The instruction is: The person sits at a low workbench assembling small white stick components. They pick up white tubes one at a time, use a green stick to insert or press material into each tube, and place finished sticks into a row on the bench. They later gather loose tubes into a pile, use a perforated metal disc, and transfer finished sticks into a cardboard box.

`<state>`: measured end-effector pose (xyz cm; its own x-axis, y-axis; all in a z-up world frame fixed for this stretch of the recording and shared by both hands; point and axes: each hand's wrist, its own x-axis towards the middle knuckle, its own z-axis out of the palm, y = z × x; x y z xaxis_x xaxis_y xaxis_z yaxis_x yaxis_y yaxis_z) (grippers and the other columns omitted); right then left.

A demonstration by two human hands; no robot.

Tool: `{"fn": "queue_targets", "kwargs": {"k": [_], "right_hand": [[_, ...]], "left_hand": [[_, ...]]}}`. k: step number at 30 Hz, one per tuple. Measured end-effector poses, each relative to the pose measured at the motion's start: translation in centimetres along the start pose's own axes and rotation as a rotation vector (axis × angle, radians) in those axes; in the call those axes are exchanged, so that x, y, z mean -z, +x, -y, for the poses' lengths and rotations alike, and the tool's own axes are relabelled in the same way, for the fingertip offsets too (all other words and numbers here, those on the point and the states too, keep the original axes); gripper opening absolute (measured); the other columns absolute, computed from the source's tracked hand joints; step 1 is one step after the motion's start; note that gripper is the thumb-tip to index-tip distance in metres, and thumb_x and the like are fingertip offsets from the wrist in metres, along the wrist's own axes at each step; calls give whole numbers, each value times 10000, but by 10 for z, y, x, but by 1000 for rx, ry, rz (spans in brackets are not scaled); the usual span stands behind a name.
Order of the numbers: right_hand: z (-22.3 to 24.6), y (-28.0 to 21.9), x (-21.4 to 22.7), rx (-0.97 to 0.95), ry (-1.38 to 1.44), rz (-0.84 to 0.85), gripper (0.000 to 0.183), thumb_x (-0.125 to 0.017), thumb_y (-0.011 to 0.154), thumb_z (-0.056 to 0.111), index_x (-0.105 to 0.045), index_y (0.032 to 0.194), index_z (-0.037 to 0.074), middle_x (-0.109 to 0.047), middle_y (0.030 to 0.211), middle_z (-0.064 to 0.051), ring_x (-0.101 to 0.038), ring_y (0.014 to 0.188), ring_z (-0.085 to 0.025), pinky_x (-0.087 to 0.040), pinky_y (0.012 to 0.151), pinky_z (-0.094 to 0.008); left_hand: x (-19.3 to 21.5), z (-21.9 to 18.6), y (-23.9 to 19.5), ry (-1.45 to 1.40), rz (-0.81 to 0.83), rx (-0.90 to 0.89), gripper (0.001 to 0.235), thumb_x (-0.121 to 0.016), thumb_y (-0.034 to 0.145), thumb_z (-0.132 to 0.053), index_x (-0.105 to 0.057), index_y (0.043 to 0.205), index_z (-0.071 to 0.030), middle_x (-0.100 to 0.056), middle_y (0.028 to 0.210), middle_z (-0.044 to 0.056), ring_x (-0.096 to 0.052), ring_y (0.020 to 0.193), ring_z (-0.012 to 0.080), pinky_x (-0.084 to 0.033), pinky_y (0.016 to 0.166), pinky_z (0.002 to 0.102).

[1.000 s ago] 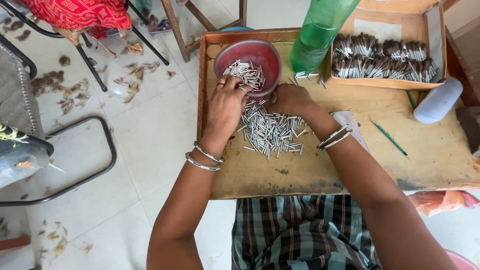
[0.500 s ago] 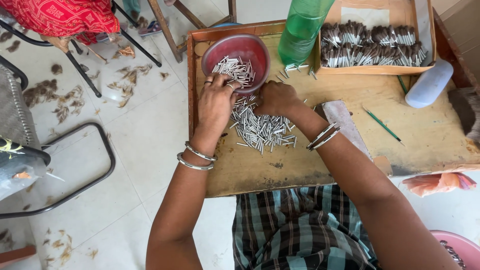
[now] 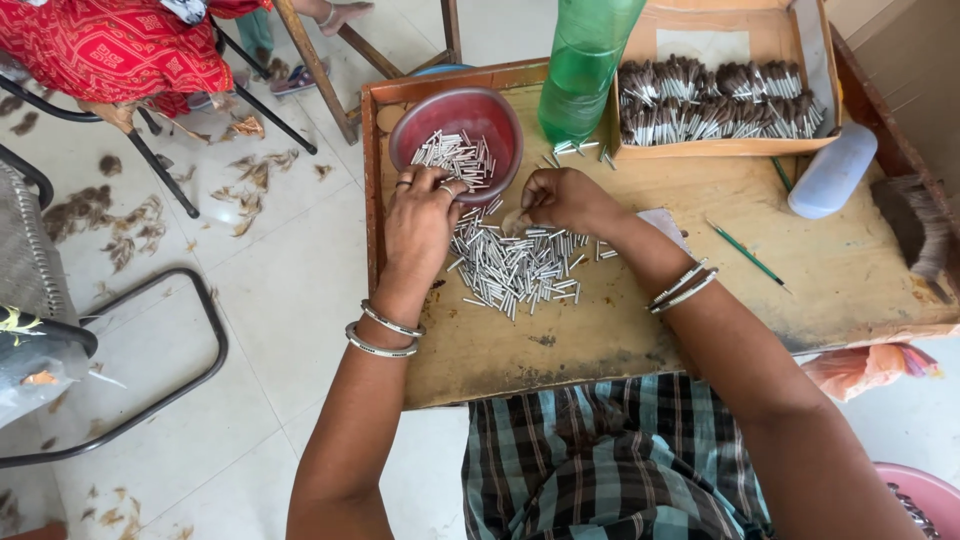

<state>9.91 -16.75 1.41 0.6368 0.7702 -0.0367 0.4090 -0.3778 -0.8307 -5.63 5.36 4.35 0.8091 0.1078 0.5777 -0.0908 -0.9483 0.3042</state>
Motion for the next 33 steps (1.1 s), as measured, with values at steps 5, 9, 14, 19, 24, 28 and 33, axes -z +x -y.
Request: {"fn": "queue_targets", "kwargs": {"k": [5,9,14,19,24,28,33], "right_hand": [[51,-13,23,99,-146,-221,176,-807,847,73,-718,988,16,-736,857,-49,-656,751,-108,-539,691,-276],[62,50,36,336,-20,-396,203,-785,894,36,-681,1058,-21,-730,916,-35,-668,808,-83,-559,713,-249],[68,169,15,177,273,-316,279,-729,927,27,-631,1183,-22,-702,919,-71,-675,708,-91,-559,585,-247],[83,169,-4,122,311,-343,482,-747,888,38,-529,1316,8,-680,969,-110,-598,636,-126,-470,514,-279],[103,12,28,273,20,-170,421,-761,936,157,-618,1308,20,-728,1101,-72,-706,935,-120,-596,812,-259],[85,-152,70,230,-158,-319,371,-757,956,164,-633,1286,47,-695,1210,-83,-721,1035,-182,-611,895,-329],[-1,-334,129,66,-411,-593,378,-745,905,136,-660,1263,52,-694,1229,-113,-692,1108,-290,-561,940,-381]], "left_hand": [[12,-9,-2,13,-18,-30,248,-796,789,-113,-801,1037,-133,-678,1180,97,-600,1150,319,-502,976,442],[-6,-4,-4,12,-17,-41,218,-775,814,-120,-801,1028,-149,-692,1139,72,-603,1114,299,-502,956,434],[-6,0,-1,-17,-57,-39,232,-771,778,-155,-803,1008,-157,-699,1115,53,-611,1120,298,-501,927,437],[-7,5,-4,-31,-20,-38,209,-743,809,-162,-798,1011,-155,-699,1131,50,-617,1129,294,-503,939,440],[-10,15,-6,267,-13,-160,215,-632,877,-168,-784,1026,-139,-709,1158,87,-644,1096,291,-521,960,455],[12,1,-1,89,86,-186,290,-772,851,-155,-786,1138,-113,-698,1207,108,-613,1137,337,-499,963,447],[36,-36,2,499,-37,-193,583,-845,827,-377,-715,1333,-117,-583,1400,163,-534,1310,403,-434,1065,466]]}}
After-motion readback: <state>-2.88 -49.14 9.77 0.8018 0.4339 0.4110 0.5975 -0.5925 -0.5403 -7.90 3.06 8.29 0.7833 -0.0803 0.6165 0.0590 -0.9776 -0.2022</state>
